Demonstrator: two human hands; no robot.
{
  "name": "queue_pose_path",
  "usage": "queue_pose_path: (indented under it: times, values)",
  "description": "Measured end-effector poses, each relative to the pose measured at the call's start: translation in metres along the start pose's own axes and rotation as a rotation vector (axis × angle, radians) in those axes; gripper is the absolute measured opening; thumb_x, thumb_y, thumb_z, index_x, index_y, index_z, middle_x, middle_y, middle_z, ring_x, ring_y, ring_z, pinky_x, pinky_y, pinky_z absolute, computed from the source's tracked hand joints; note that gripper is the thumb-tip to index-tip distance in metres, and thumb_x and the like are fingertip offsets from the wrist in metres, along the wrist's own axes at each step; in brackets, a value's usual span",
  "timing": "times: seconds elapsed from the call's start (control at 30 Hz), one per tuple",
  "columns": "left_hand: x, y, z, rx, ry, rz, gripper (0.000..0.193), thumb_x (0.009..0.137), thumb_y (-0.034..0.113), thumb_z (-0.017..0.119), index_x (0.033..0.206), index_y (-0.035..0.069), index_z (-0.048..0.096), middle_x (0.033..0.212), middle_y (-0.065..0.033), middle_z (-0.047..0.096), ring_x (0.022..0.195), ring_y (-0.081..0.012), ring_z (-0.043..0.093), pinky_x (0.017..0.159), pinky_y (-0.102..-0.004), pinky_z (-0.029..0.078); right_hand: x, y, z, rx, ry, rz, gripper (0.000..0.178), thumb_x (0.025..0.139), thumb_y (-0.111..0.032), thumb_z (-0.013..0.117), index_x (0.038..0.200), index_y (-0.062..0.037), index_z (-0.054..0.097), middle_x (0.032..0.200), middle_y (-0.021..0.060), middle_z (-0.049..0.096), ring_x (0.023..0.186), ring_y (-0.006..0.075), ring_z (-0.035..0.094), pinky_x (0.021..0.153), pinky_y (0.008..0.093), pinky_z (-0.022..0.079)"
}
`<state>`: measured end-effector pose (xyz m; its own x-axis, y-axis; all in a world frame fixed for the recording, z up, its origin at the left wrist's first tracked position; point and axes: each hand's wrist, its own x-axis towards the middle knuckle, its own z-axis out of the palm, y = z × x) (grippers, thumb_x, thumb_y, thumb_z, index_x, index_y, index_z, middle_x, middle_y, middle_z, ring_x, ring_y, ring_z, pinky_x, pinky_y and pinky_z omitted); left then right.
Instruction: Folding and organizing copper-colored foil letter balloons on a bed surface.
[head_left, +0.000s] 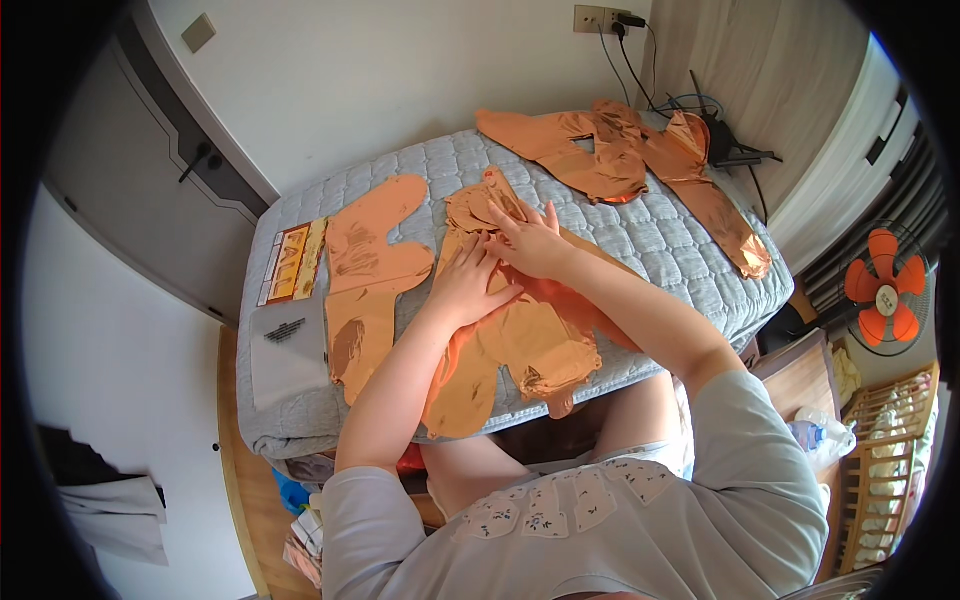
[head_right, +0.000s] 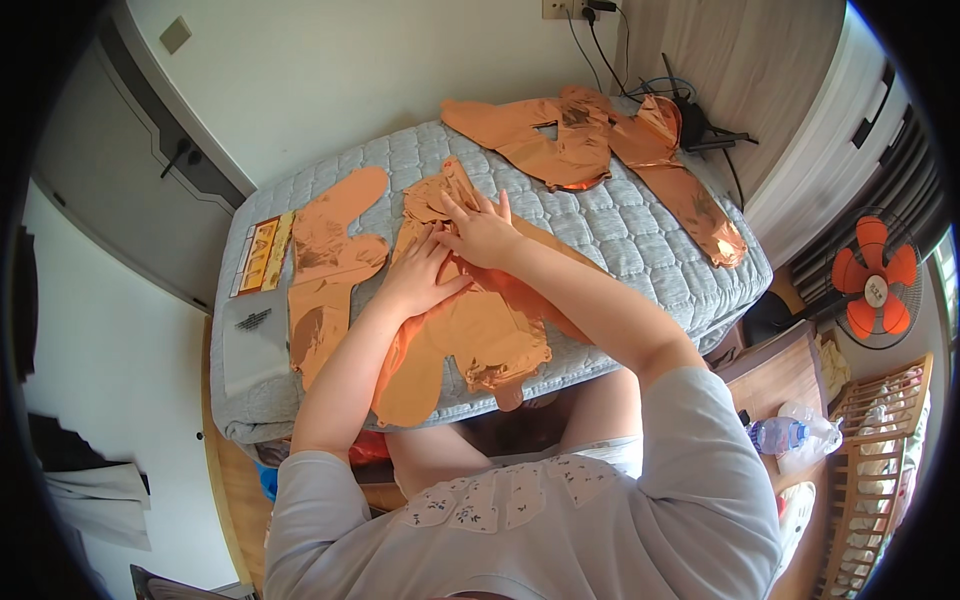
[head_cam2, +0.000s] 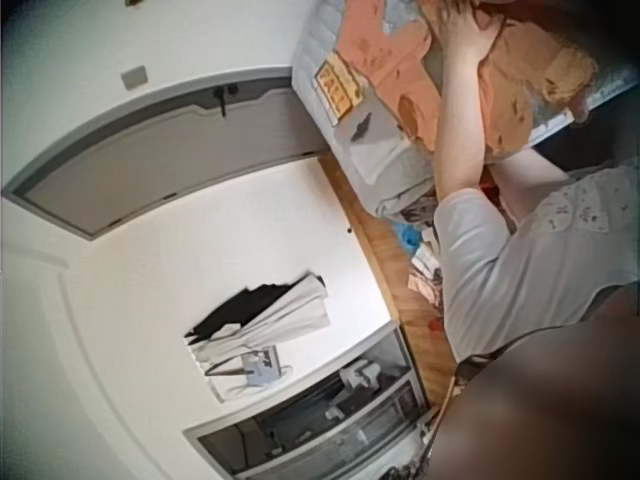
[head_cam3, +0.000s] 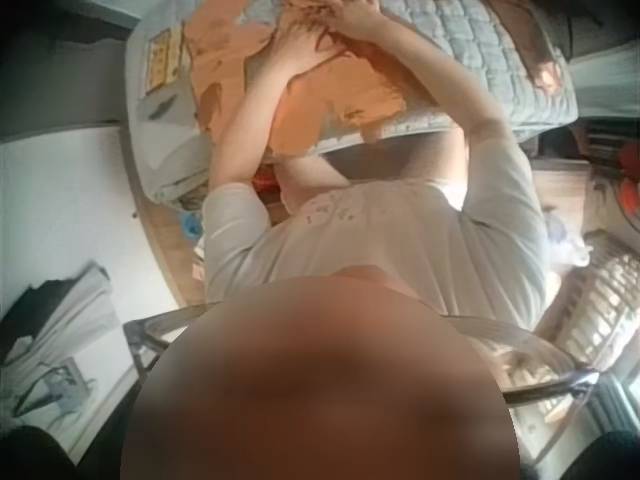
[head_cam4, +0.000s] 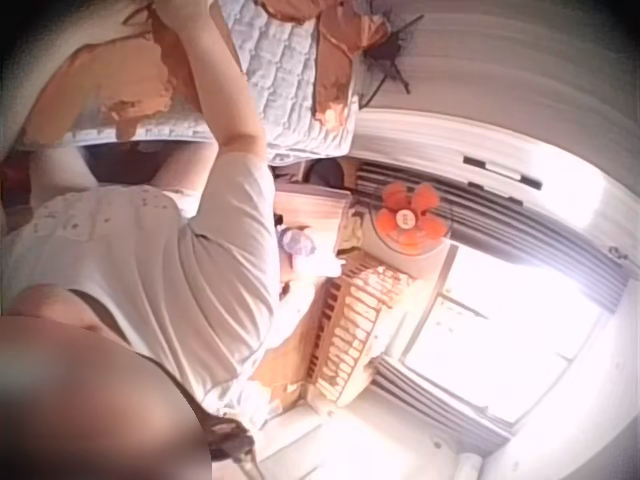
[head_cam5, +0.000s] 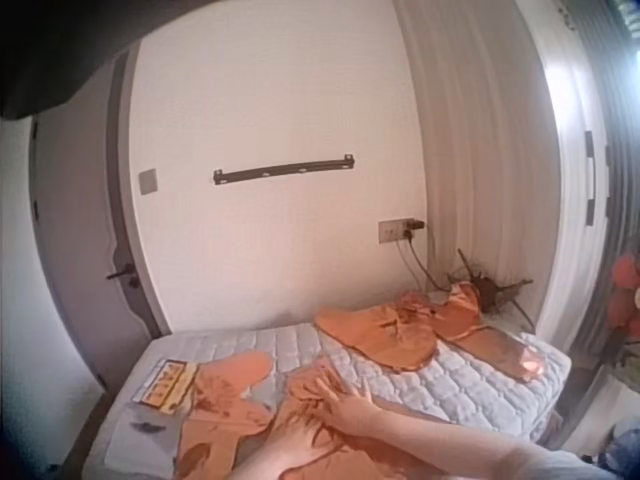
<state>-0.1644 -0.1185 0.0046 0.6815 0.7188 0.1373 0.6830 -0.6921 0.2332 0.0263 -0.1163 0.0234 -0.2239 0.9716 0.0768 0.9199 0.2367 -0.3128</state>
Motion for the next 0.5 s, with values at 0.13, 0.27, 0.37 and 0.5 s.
queue_pose_path:
  times: [0.13, 0.27, 0.37, 0.5]
  values:
    - [0.0, 0.002, 0.003, 0.021, 0.027, -0.002, 0.091, 0.092, 0.066, 0.058, 0.156, 0.006, 0.037, 0.163, -0.024, 0.031, 0.153, -0.0382, 0.026, 0.125, -0.0473, 0.024, 0.004, 0.015, -0.021, 0.207, -0.102, 0.064, 0.073, 0.104, -0.057, 0.042, 0.165, -0.0245, 0.019, 0.156, 0.0159, 0.046, 0.148, 0.0352, 0.034, 0.12, 0.0654, -0.001]
    - [-0.001, 0.001, 0.002, 0.019, -0.002, -0.016, 0.093, 0.091, 0.067, 0.057, 0.157, 0.006, 0.035, 0.164, -0.0242, 0.029, 0.153, -0.0382, 0.025, 0.125, -0.0473, 0.024, -0.024, 0.046, -0.065, 0.834, -0.054, 0.214, 0.051, 0.105, -0.041, 0.055, 0.151, -0.019, 0.051, 0.143, 0.0096, 0.057, 0.133, 0.0204, 0.049, 0.097, 0.0367, 0.048]
    - [-0.001, -0.001, 0.003, -0.007, -0.039, -0.044, 0.091, 0.091, 0.063, 0.061, 0.159, 0.01, 0.033, 0.166, -0.0225, 0.024, 0.155, -0.0375, 0.023, 0.125, -0.0467, 0.024, -0.064, 0.089, -0.076, 0.479, 0.093, 0.283, 0.042, 0.101, -0.038, 0.061, 0.133, -0.0103, 0.065, 0.123, 0.0144, 0.066, 0.111, 0.0219, 0.062, 0.086, 0.0381, 0.051]
    - [-0.004, -0.007, 0.007, -0.005, 0.003, 0.0, 0.093, 0.093, 0.07, 0.054, 0.159, 0.007, 0.033, 0.166, -0.0237, 0.024, 0.155, -0.0369, 0.021, 0.125, -0.0466, 0.022, -0.134, 0.106, -0.081, 0.122, 0.071, 0.367, 0.047, 0.092, -0.043, 0.069, 0.118, -0.0038, 0.065, 0.112, 0.0167, 0.069, 0.101, 0.0299, 0.066, 0.087, 0.0396, 0.051]
